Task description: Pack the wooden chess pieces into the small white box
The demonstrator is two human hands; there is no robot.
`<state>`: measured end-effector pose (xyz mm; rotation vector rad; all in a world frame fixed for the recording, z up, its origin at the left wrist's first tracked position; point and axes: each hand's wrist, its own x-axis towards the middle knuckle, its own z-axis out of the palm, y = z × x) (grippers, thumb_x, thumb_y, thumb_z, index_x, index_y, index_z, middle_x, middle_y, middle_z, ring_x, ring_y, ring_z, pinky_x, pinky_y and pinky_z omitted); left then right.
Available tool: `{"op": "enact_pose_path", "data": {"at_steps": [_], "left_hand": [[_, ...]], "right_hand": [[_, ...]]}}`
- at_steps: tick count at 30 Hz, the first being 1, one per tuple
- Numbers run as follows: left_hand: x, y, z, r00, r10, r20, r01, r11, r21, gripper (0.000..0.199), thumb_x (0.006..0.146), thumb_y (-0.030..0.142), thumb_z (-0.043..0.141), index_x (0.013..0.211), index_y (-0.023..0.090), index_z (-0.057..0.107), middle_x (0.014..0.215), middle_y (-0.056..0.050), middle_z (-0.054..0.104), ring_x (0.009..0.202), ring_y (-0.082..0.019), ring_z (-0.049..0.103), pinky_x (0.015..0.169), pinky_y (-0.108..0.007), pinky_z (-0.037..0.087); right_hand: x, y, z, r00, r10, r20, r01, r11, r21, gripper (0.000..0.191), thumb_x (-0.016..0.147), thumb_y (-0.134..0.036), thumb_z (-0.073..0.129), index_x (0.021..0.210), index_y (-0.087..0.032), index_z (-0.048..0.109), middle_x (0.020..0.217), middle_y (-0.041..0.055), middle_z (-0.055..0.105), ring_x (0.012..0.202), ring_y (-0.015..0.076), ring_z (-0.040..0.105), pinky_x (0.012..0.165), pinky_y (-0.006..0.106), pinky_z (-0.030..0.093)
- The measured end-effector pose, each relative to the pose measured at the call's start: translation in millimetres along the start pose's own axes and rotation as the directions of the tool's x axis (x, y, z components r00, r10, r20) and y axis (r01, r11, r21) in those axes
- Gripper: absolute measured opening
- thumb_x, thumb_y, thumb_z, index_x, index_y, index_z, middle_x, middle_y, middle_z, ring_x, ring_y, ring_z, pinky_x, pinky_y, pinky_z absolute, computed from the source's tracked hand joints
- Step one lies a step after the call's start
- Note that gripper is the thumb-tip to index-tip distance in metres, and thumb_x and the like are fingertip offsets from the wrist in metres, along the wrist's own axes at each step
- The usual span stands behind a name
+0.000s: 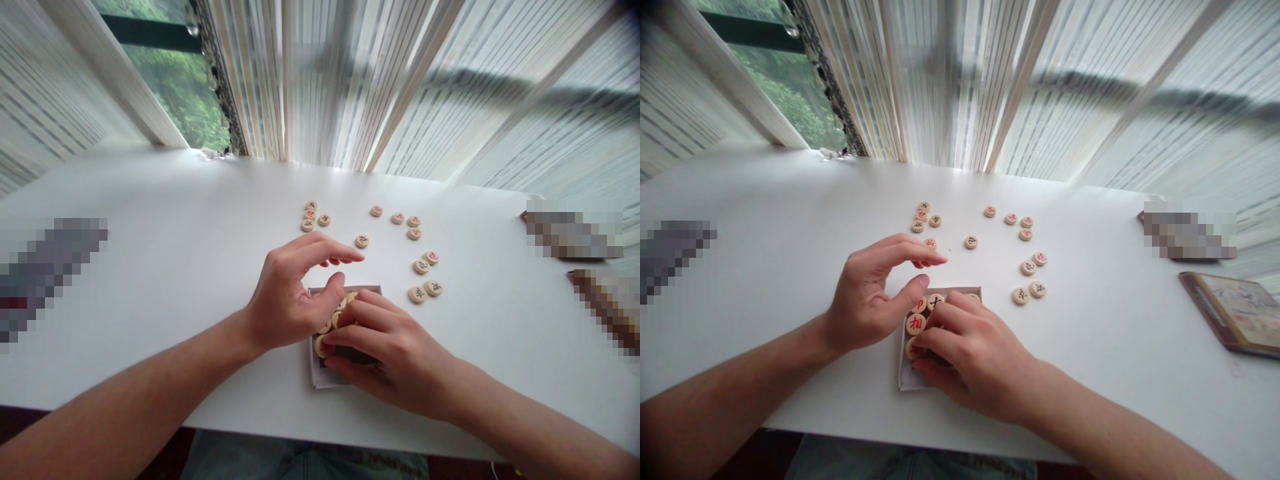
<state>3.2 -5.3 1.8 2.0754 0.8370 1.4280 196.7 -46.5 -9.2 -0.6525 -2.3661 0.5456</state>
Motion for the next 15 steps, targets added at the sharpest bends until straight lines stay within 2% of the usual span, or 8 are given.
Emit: {"op": "enact_pose_path", "data": {"at_steps": [7,15], "left_hand": [[0.5,-1.0,-0.1,1.0,0.008,-0.013,-0.008,1.0,0.007,0.028,0.085,0.003,0.063,0.103,0.019,0.079,0.096,-0.006,0.08,0.09,-0.021,0.074,0.086,-0.035,0.061],[0.5,-1.0,-0.6,1.0,0.004,-0.003,-0.004,1.0,0.014,0.028,0.085,0.003,0.063,0.104,0.017,0.079,0.096,-0.007,0.079,0.09,-0.021,0.073,0.086,-0.036,0.06]], "right_hand": [[1.0,1.0,0.6,1.0,0.0,-0.003,0.0,1.0,-0.019,0.009,0.1,-0.015,0.07,0.103,-0.019,0.077,0.096,0.008,0.077,0.088,0.0231,0.063,0.079,0.039,0.056],[-1.3,0.6,0.7,1.0,-0.005,-0.02,0.006,1.0,0.006,0.009,0.097,-0.014,0.072,0.104,-0.018,0.078,0.095,0.0085,0.076,0.088,0.0237,0.062,0.08,0.04,0.057]]}}
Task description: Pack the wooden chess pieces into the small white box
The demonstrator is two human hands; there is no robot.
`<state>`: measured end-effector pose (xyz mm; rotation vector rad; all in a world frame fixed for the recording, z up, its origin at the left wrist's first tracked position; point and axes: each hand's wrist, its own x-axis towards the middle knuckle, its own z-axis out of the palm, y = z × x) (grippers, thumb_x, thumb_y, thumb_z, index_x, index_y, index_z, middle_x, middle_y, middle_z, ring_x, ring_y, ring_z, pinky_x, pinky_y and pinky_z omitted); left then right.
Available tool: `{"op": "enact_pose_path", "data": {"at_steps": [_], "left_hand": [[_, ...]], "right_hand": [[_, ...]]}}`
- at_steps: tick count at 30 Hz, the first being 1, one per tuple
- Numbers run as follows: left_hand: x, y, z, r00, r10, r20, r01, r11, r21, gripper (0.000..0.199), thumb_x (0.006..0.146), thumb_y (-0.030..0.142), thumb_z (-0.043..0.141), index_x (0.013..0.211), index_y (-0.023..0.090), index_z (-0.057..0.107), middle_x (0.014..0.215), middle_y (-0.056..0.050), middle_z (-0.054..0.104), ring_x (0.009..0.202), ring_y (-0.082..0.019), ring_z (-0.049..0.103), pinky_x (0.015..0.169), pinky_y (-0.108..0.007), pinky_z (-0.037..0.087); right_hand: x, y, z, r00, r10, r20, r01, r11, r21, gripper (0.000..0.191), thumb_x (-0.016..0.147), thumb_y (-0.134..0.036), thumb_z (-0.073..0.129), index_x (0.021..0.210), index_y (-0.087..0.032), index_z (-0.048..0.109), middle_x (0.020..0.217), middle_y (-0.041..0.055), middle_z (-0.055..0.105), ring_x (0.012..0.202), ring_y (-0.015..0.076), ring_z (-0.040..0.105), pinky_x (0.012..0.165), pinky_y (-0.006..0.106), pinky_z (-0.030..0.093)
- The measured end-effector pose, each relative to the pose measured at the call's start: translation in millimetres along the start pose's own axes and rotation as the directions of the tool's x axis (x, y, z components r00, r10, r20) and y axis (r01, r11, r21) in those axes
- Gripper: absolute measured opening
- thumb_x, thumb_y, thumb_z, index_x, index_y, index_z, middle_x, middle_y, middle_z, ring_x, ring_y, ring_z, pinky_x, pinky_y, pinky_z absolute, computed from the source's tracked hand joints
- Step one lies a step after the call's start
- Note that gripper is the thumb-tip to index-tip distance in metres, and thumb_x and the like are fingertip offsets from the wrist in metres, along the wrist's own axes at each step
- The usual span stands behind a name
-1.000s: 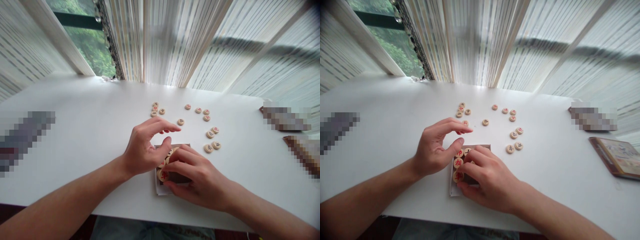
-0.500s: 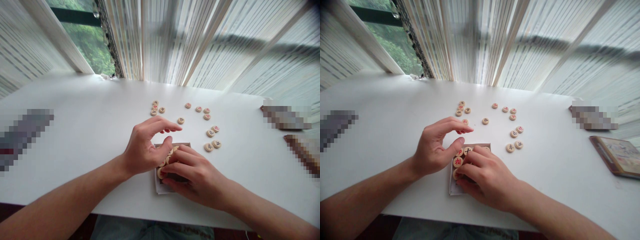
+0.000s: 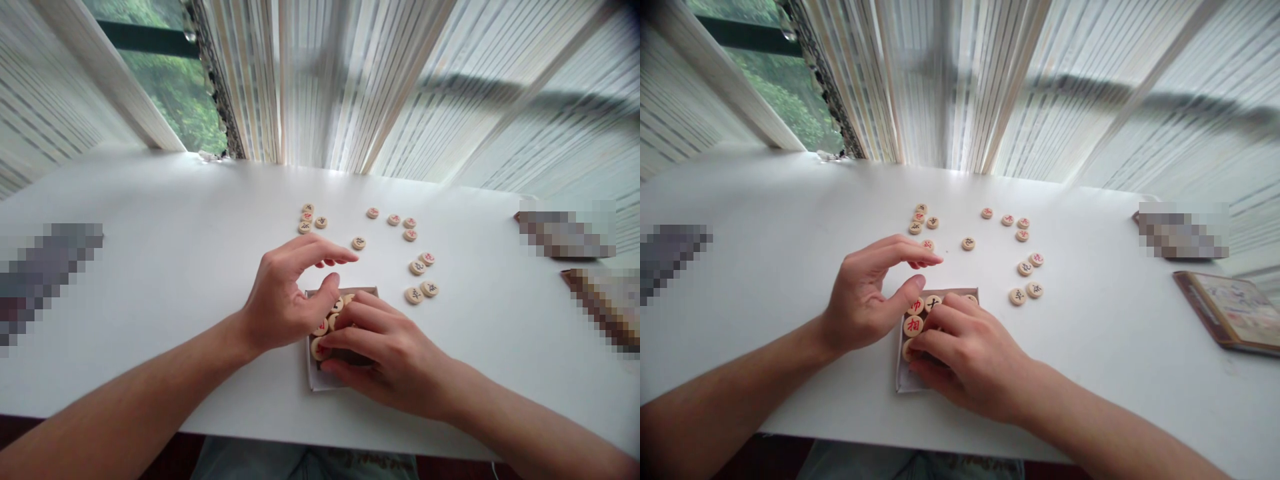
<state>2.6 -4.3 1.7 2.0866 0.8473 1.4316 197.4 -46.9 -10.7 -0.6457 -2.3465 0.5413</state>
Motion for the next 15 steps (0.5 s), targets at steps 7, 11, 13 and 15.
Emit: {"op": "enact_pose_path", "data": {"at_steps": [7,11,13,15], "left_hand": [[8.4,-18.9,-11.4,0.996,-0.065,-0.054,0.07,0.993,0.099,0.022,0.088,0.01,0.066,0.102,0.019,0.08,0.095,-0.007,0.082,0.085,-0.021,0.074,0.082,-0.036,0.061],[13.6,-34.1,-20.1,0.985,-0.136,-0.104,0.148,0.982,0.117,0.018,0.089,0.015,0.07,0.101,0.019,0.082,0.1,-0.007,0.084,0.089,-0.021,0.077,0.083,-0.033,0.062],[15.1,-38.3,-22.7,0.981,-0.163,-0.105,0.177,0.974,0.141,0.014,0.09,0.02,0.071,0.099,0.02,0.082,0.099,-0.006,0.085,0.089,-0.022,0.078,0.082,-0.033,0.063],[15.8,-40.4,-24.1,0.97,-0.217,-0.105,0.233,0.956,0.177,0.016,0.092,0.024,0.07,0.1,0.019,0.083,0.1,-0.007,0.085,0.091,-0.023,0.078,0.084,-0.033,0.062]], "right_hand": [[4.8,10.5,-26.6,0.978,0.025,-0.206,-0.026,1.0,0.0,0.007,0.093,-0.015,0.075,0.099,-0.018,0.078,0.084,0.008,0.074,0.075,0.0198,0.063,0.065,0.033,0.052],[4.1,37.3,-53.9,0.81,0.265,-0.523,-0.291,0.956,0.033,0.009,0.095,-0.02,0.075,0.087,-0.023,0.079,0.081,0.0059,0.074,0.072,0.0198,0.064,0.062,0.033,0.046],[2.8,57.2,-67.0,0.639,0.393,-0.661,-0.385,0.908,0.168,0.009,0.095,-0.028,0.075,0.09,-0.023,0.08,0.079,0.0044,0.074,0.067,0.0186,0.061,0.059,0.032,0.044],[1.5,78.6,-78.3,0.463,0.437,-0.771,-0.371,0.886,0.279,0.012,0.091,-0.031,0.074,0.087,-0.021,0.081,0.071,0.002,0.069,0.06,0.0159,0.055,0.055,0.03,0.04]]}}
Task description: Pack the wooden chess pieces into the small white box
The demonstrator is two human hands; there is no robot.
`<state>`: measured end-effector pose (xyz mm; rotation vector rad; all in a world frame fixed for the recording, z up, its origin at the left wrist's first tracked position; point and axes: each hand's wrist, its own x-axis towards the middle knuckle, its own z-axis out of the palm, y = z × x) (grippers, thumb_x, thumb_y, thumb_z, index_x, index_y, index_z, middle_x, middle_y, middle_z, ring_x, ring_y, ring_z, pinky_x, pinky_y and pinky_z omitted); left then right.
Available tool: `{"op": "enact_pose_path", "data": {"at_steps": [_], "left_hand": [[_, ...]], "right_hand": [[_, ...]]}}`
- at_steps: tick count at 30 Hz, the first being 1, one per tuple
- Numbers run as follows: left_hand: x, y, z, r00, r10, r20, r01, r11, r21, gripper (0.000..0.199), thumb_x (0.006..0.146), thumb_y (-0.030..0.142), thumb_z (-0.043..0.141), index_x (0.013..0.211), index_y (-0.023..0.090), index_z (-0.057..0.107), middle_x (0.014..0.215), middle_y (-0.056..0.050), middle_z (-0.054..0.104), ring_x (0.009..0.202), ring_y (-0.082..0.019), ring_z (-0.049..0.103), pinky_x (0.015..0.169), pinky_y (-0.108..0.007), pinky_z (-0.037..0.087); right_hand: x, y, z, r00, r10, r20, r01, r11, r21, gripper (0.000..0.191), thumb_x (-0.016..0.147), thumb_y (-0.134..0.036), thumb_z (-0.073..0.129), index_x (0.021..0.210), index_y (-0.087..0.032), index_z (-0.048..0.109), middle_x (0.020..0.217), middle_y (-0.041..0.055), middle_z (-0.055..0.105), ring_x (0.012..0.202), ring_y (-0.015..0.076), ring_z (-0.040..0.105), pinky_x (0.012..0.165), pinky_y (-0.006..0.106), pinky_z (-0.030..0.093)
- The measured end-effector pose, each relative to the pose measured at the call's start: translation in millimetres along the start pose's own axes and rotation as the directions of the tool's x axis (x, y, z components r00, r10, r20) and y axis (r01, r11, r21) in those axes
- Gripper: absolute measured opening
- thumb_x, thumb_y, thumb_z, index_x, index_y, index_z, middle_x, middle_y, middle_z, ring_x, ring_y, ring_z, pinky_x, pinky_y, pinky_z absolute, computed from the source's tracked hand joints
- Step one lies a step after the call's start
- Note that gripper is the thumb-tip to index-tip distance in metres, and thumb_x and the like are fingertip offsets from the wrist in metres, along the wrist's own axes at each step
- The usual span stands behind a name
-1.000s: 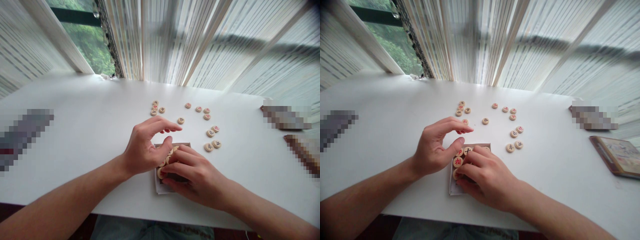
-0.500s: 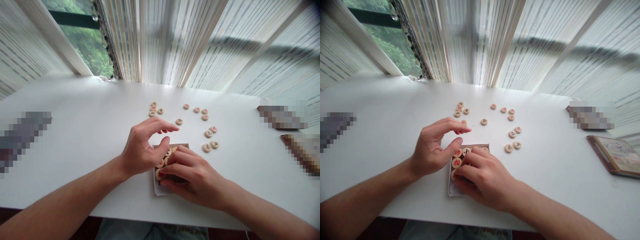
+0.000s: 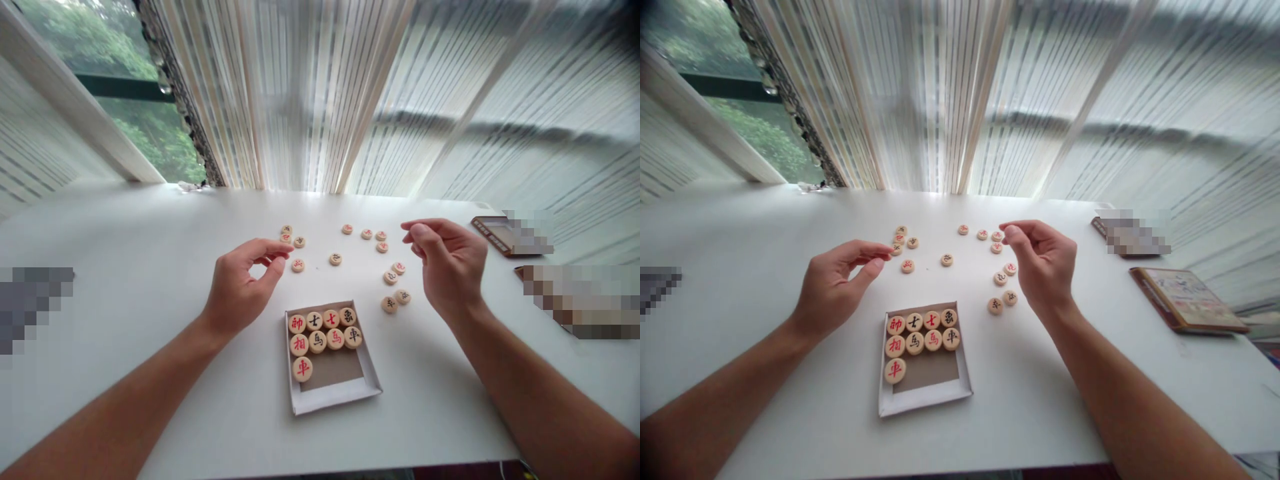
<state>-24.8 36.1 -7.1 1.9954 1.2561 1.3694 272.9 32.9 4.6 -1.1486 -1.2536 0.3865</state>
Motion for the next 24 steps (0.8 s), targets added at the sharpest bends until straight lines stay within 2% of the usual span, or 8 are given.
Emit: {"op": "enact_pose_path", "data": {"at_steps": [2,7,17,24], "left_hand": [[0.5,-0.9,-0.2,0.999,-0.044,0.015,0.044,0.999,0.032,0.019,0.093,0.027,0.069,0.103,0.018,0.083,0.102,-0.007,0.085,0.092,-0.023,0.079,0.086,-0.034,0.062],[1.4,-2.7,0.6,0.993,-0.11,0.046,0.106,0.992,0.075,0.024,0.093,0.033,0.068,0.105,0.018,0.083,0.104,-0.008,0.085,0.093,-0.025,0.079,0.085,-0.036,0.062],[7.4,-12.3,-3.1,0.974,-0.214,0.068,0.204,0.971,0.126,0.026,0.089,0.035,0.068,0.106,0.02,0.083,0.105,-0.007,0.085,0.09,-0.025,0.078,0.082,-0.036,0.062],[12.5,-19.8,-7.8,0.97,-0.238,0.04,0.228,0.957,0.179,0.027,0.088,0.029,0.066,0.106,0.02,0.082,0.1,-0.007,0.085,0.088,-0.023,0.078,0.077,-0.033,0.06]], "right_hand": [[14.4,15.3,-2.7,0.989,0.112,-0.099,-0.101,0.988,0.114,0.012,0.084,-0.028,0.073,0.082,-0.019,0.081,0.068,0.0012,0.067,0.056,0.013,0.049,0.052,0.028,0.035],[29.1,38.1,-5.1,0.973,0.194,-0.128,-0.176,0.974,0.142,0.014,0.079,-0.031,0.071,0.076,-0.019,0.078,0.064,0.0005,0.063,0.053,0.011,0.042,0.049,0.026,0.029],[25.0,52.1,-4.4,0.976,0.217,-0.035,-0.218,0.976,-0.009,0.017,0.08,-0.033,0.074,0.08,-0.018,0.08,0.067,0.0022,0.068,0.055,0.0128,0.049,0.049,0.026,0.036],[13.6,43.2,-1.9,0.983,0.175,0.05,-0.164,0.972,-0.168,0.019,0.082,-0.035,0.076,0.08,-0.018,0.083,0.063,0.0019,0.069,0.051,0.0132,0.049,0.047,0.026,0.036]]}}
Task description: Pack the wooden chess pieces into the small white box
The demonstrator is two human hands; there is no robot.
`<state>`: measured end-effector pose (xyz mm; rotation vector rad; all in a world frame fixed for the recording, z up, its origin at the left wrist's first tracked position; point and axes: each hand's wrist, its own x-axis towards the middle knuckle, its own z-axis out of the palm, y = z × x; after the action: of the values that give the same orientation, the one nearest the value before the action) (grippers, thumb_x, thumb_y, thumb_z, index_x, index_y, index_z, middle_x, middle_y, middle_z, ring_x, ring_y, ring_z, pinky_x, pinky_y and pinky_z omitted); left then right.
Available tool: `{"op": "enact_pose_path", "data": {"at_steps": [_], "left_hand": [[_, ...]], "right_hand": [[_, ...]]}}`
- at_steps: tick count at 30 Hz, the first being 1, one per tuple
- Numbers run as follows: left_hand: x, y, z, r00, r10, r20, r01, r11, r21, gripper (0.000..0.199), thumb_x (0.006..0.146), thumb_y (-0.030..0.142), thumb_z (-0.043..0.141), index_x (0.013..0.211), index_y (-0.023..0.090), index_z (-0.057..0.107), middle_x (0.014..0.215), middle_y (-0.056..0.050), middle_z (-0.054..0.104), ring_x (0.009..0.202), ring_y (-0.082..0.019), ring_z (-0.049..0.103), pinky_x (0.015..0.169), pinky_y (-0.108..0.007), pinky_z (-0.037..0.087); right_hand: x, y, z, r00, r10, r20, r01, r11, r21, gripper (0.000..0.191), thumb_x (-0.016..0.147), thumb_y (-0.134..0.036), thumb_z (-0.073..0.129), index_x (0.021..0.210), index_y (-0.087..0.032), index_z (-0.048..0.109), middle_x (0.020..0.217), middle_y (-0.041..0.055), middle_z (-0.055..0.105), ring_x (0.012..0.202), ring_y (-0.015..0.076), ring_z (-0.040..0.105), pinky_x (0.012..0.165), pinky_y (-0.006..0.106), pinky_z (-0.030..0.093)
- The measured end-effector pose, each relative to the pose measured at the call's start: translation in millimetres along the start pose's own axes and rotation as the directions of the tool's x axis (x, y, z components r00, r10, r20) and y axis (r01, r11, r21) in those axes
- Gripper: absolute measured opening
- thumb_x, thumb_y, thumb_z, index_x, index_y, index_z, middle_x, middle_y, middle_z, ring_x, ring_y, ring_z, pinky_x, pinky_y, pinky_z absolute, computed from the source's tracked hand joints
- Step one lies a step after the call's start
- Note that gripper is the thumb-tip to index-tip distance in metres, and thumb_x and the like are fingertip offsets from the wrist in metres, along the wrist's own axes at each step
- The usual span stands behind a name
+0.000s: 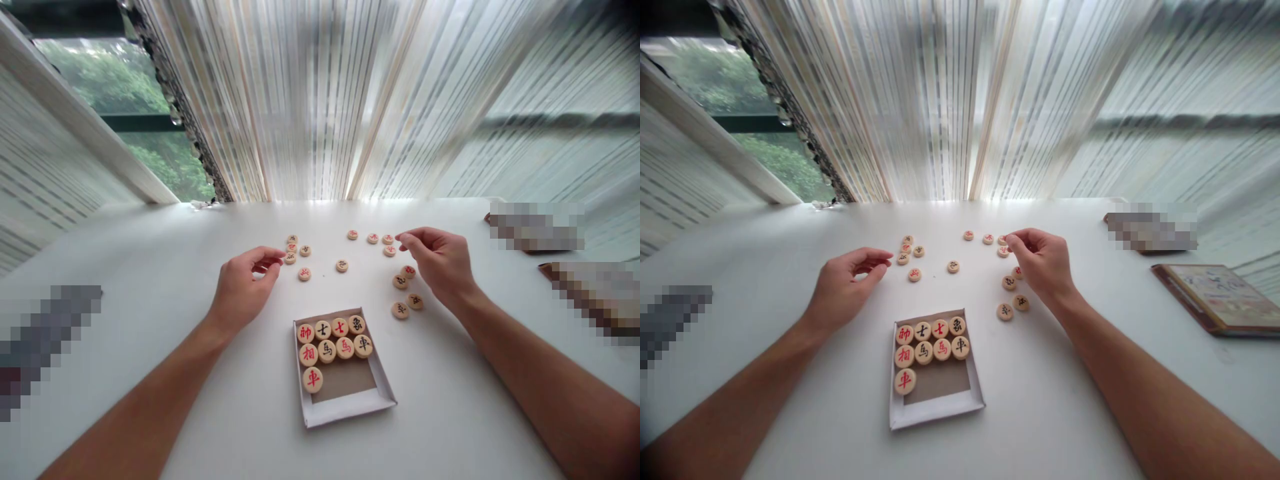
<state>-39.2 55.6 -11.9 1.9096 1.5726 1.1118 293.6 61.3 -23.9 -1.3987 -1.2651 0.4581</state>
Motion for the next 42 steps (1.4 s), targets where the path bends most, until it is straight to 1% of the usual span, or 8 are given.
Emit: {"op": "enact_pose_path", "data": {"at_steps": [5,15,21,31,36,39,41,42], "left_hand": [[2.5,-3.2,-0.9,1.0,-0.007,-0.007,0.007,1.0,0.029,0.026,0.088,0.029,0.066,0.105,0.02,0.083,0.099,-0.006,0.085,0.084,-0.022,0.076,0.073,-0.032,0.058],[1.8,-5.3,1.2,1.0,0.008,0.025,-0.01,0.998,0.057,0.023,0.088,0.027,0.065,0.103,0.021,0.083,0.098,-0.005,0.085,0.084,-0.022,0.076,0.078,-0.034,0.059],[1.2,-1.4,2.3,1.0,0.014,0.027,-0.015,0.998,0.056,0.024,0.088,0.027,0.064,0.102,0.021,0.083,0.098,-0.006,0.086,0.084,-0.022,0.077,0.077,-0.033,0.06],[-9.2,4.8,7.9,0.992,0.062,0.113,-0.068,0.996,0.052,0.022,0.091,0.029,0.066,0.1,0.021,0.084,0.105,-0.006,0.086,0.088,-0.024,0.077,0.085,-0.037,0.061],[-9.1,4.0,8.7,0.99,0.074,0.117,-0.081,0.995,0.057,0.022,0.091,0.028,0.067,0.101,0.021,0.085,0.103,-0.006,0.086,0.083,-0.023,0.076,0.081,-0.036,0.06],[-9.1,3.9,9.5,0.99,0.077,0.12,-0.085,0.994,0.063,0.022,0.091,0.028,0.068,0.102,0.021,0.085,0.102,-0.006,0.085,0.082,-0.023,0.075,0.079,-0.036,0.058],[-9.5,4.7,10.3,0.989,0.076,0.124,-0.084,0.994,0.065,0.022,0.09,0.027,0.069,0.102,0.021,0.086,0.102,-0.006,0.085,0.083,-0.023,0.075,0.079,-0.035,0.058],[-9.7,5.3,10.6,0.99,0.073,0.125,-0.081,0.995,0.064,0.022,0.09,0.027,0.069,0.102,0.02,0.086,0.101,-0.006,0.085,0.084,-0.023,0.076,0.08,-0.035,0.058]], "right_hand": [[-4.7,-4.6,0.5,0.998,-0.035,0.043,0.038,0.997,-0.074,0.024,0.084,-0.04,0.076,0.077,-0.018,0.082,0.06,0.0022,0.069,0.049,0.0129,0.048,0.045,0.026,0.034],[-5.4,-0.2,1.8,0.994,-0.05,0.095,0.06,0.994,-0.097,0.027,0.087,-0.042,0.074,0.081,-0.017,0.082,0.065,0.0038,0.072,0.052,0.0142,0.053,0.048,0.027,0.039],[-6.1,0.8,2.2,0.993,-0.047,0.108,0.058,0.994,-0.097,0.027,0.086,-0.042,0.075,0.08,-0.017,0.082,0.067,0.0047,0.074,0.053,0.0151,0.056,0.048,0.027,0.042],[-0.8,3.6,1.8,0.997,-0.023,0.069,0.025,0.999,-0.025,0.029,0.088,-0.043,0.073,0.079,-0.017,0.081,0.065,0.0045,0.073,0.049,0.0131,0.052,0.043,0.026,0.042],[1.3,7.4,0.7,0.993,-0.083,0.089,0.088,0.995,-0.055,0.034,0.095,-0.043,0.066,0.079,-0.016,0.08,0.063,0.0047,0.071,0.048,0.0143,0.052,0.044,0.027,0.043],[-2.6,2.2,0.5,0.966,-0.179,0.184,0.204,0.971,-0.123,0.029,0.095,-0.041,0.068,0.088,-0.018,0.083,0.076,0.0078,0.077,0.06,0.0194,0.062,0.057,0.033,0.052],[-7.7,-3.0,2.2,0.928,-0.254,0.273,0.302,0.942,-0.15,0.021,0.093,-0.036,0.071,0.096,-0.021,0.086,0.092,0.0099,0.081,0.083,0.0263,0.07,0.078,0.042,0.057],[-10.8,-5.5,3.6,0.901,-0.292,0.323,0.354,0.922,-0.156,0.019,0.092,-0.032,0.072,0.1,-0.023,0.086,0.099,0.0106,0.082,0.096,0.0295,0.07,0.09,0.047,0.056]]}}
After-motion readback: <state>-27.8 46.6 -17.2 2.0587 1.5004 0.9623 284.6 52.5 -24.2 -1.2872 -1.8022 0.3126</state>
